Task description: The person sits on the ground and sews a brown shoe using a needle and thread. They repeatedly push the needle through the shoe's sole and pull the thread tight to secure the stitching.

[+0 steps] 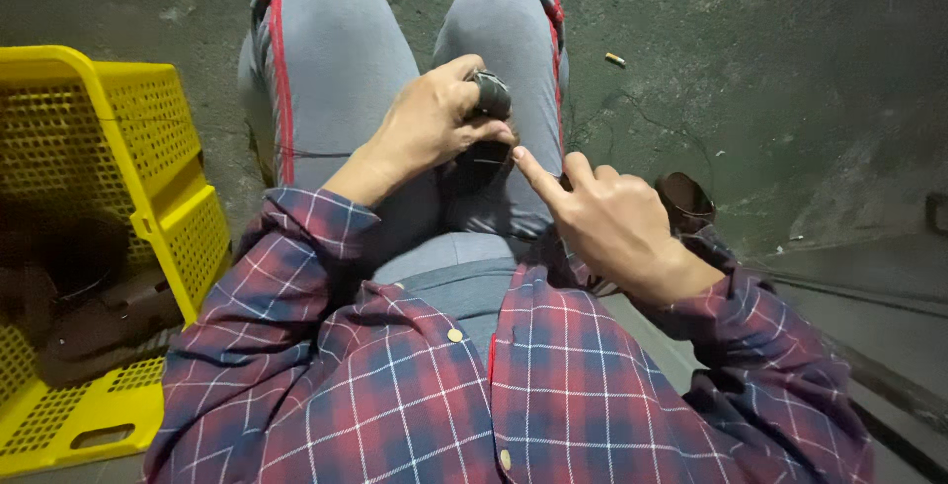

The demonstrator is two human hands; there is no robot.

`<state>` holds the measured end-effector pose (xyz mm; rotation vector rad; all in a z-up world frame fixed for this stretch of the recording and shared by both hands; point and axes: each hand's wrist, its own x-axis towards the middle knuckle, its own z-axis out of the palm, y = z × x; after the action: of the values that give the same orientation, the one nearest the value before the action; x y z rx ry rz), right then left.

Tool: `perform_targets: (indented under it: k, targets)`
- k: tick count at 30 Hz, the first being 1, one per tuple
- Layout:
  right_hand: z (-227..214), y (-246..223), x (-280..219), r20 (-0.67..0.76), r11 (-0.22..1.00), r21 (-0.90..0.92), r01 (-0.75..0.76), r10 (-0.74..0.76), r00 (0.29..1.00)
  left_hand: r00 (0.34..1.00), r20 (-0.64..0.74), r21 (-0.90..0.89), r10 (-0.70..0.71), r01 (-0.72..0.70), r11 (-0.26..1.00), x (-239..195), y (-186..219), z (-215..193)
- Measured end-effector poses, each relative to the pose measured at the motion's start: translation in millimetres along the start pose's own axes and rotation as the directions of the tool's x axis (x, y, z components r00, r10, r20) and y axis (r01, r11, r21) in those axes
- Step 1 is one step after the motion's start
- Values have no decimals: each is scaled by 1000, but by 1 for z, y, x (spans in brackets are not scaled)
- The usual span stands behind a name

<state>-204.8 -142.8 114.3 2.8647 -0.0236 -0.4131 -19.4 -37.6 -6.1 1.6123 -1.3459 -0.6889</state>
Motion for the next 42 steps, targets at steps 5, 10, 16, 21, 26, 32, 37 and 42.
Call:
perform_targets:
  k: [5,10,16,21,26,32,37,42]
  targets:
    - [30,2,-4,-93,977,196,81,-63,994,997,50,34,-64,63,997,1,-8,6]
    - [48,-10,-5,-139,971,238,37,-4,990,1000,7,61,-23,23,998,-3,-7,7]
    - [39,-6,-3,-221,963,268,33,29,975,996,-90,117,-6,17,993,-43,20,6]
    - [24,-1,2,-256,963,253,95,-28,966,984,126,149,-129,110,983,-61,32,-6]
    - [29,3,-1,-307,976,189,112,-49,951,984,125,-778,-125,175,603,-41,59,-21]
    - [40,-1,-6,-281,982,138,133,-90,955,965,-223,-85,-137,121,989,-49,37,24]
    - [34,4,-5,-261,974,184,134,-83,962,919,-40,-339,-392,357,871,-56,38,26]
    - [-23,26,-7,-110,926,356,123,-90,990,853,133,-616,-505,470,632,-46,34,24]
